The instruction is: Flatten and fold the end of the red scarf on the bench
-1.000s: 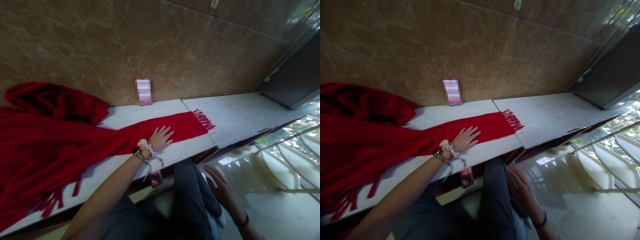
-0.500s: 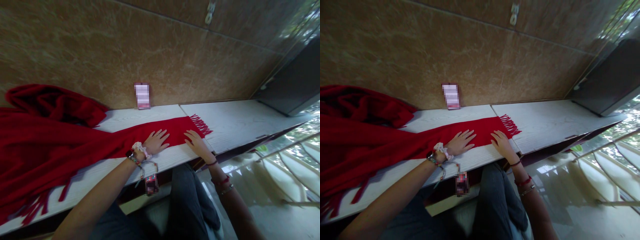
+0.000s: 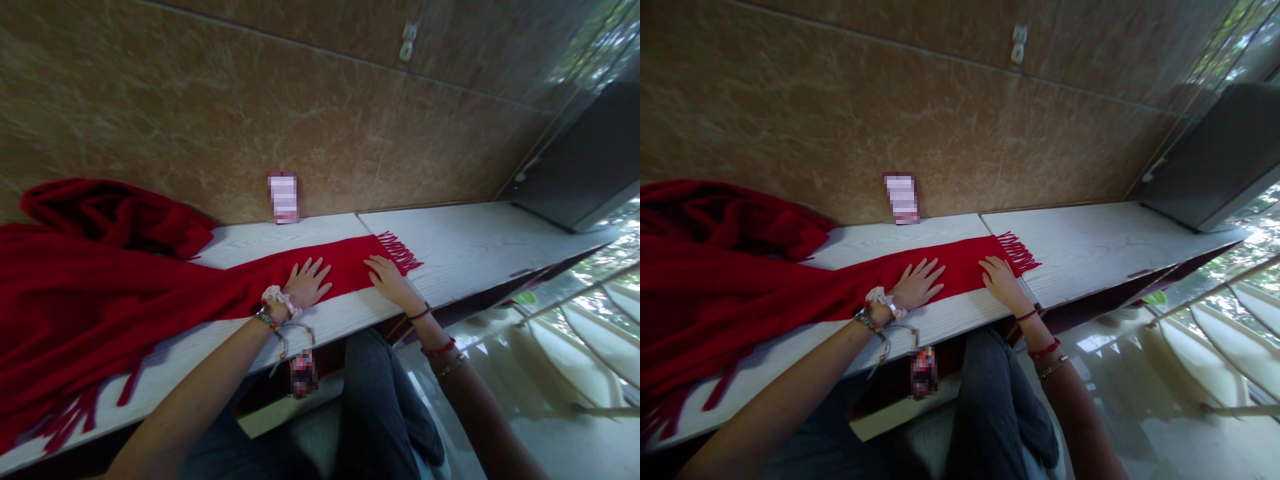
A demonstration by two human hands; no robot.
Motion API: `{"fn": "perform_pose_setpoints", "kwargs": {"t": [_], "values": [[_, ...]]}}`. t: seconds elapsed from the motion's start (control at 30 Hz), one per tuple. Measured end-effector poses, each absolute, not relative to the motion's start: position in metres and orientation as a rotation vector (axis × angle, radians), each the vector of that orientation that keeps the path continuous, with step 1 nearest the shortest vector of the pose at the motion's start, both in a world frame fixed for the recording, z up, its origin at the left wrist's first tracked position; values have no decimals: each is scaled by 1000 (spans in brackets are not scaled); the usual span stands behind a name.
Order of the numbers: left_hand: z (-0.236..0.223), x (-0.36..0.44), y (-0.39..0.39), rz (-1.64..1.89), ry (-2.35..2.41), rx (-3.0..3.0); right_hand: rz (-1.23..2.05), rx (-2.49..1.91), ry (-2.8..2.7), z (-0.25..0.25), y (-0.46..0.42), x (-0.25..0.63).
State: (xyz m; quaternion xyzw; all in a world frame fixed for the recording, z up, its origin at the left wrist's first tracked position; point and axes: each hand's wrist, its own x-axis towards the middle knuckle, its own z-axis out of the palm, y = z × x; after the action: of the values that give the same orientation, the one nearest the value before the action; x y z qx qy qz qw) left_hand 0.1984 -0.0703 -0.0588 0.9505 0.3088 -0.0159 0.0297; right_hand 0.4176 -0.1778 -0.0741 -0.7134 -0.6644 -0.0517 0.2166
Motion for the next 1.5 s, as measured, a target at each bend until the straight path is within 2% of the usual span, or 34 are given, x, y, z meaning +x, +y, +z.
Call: {"fn": "perform_pose_setpoints", "kwargs": {"t": [0.2, 0.4, 0.63, 0.93, 1.13, 1.5], "values": [[-59, 197, -67, -24, 1053, 2889, -81, -1988, -1969, -74, -159, 415], [-63, 197, -66, -12, 1053, 2891, -162, -1924, -1795, -87, -162, 425], [-55, 196, -64, 144, 1200, 2902, -220, -1884, -1862, -72, -135, 422], [-57, 192, -62, 43, 1231, 2869, -97, -1927, -1943, -77, -113, 406], [-57, 189, -57, -34, 1449, 2750, -118, -1897, -1909, -79, -110, 414], [-57, 191, -55, -70, 1425, 2675, -124, -1878, -1811, -84, -108, 423]]}}
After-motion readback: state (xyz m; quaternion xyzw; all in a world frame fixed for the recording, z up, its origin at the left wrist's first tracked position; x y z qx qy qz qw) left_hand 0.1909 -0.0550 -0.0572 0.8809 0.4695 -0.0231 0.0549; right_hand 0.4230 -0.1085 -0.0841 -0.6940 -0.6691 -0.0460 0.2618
